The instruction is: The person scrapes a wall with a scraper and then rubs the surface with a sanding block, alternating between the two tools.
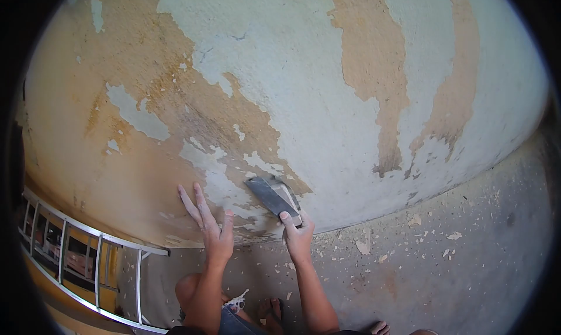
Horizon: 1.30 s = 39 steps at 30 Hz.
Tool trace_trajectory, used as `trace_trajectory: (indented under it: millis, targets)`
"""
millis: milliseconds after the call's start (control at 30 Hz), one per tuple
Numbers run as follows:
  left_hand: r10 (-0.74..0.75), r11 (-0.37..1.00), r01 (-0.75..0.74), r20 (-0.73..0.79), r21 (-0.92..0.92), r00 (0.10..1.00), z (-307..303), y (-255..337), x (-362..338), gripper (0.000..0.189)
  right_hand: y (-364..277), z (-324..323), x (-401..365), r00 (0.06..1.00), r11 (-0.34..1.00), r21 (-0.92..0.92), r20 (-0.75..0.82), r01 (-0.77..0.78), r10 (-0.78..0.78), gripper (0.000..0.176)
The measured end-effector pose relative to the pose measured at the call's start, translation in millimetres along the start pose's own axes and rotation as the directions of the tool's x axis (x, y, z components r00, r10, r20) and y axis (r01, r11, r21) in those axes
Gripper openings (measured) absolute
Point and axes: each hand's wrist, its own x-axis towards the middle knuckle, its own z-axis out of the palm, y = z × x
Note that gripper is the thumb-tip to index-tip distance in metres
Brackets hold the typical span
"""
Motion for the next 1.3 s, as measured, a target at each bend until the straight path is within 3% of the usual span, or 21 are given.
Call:
trace_trajectory:
  millis: [100,167,400,633,700,933,1100,1167,1300]
  targets:
    - [-0.015,0.999,0.015,-0.001,0.029,1.000,4.6,-3.1,1.7,0.089,13.2,-29.1,0.6,0.999,0.989,-0.148,-0.022,0.027,-0.030,0.032]
    - [-0.048,0.990,0.046,0.014,0.136,0.999,8.6,-7.2,1.0,0.090,3.4,-24.2,4.2,0.999,0.992,-0.123,-0.038,0.028,-0.033,0.031]
    - [-0.058,0.984,0.050,0.041,0.173,0.998,4.1,-8.0,-1.3,0.093,-69.9,54.2,5.3,0.990,0.994,-0.012,0.087,0.108,-0.107,0.031]
    - [-0.058,0.991,0.048,0.072,0.124,0.996,-4.4,-10.6,-4.4,0.094,31.7,-33.5,3.4,1.000,0.996,-0.093,-0.003,-0.017,0.017,0.028]
    - [-0.029,0.993,0.021,0.063,0.119,0.998,-3.4,-9.7,-0.3,0.094,29.7,-35.0,4.5,0.995,0.974,-0.215,-0.046,0.072,-0.083,0.029]
    - [-0.058,0.987,0.052,0.037,0.150,0.998,5.2,-4.3,-0.3,0.092,-18.7,38.3,4.0,0.993,0.986,-0.117,0.037,0.114,-0.111,0.032]
    - [-0.023,0.994,0.018,0.044,0.106,0.999,5.0,-5.9,-1.2,0.094,34.2,-17.7,-5.8,1.000,1.000,-0.004,-0.009,-0.026,0.026,0.031]
    - [-0.029,0.990,0.024,0.029,0.139,0.999,5.2,-2.8,-0.2,0.094,64.9,-53.0,-6.2,0.999,0.993,-0.116,-0.037,-0.037,0.033,0.030]
    - [-0.050,0.984,0.049,0.006,0.174,0.999,8.3,0.5,1.1,0.095,46.7,-36.8,-2.7,0.998,0.992,-0.121,-0.046,-0.045,0.040,0.030]
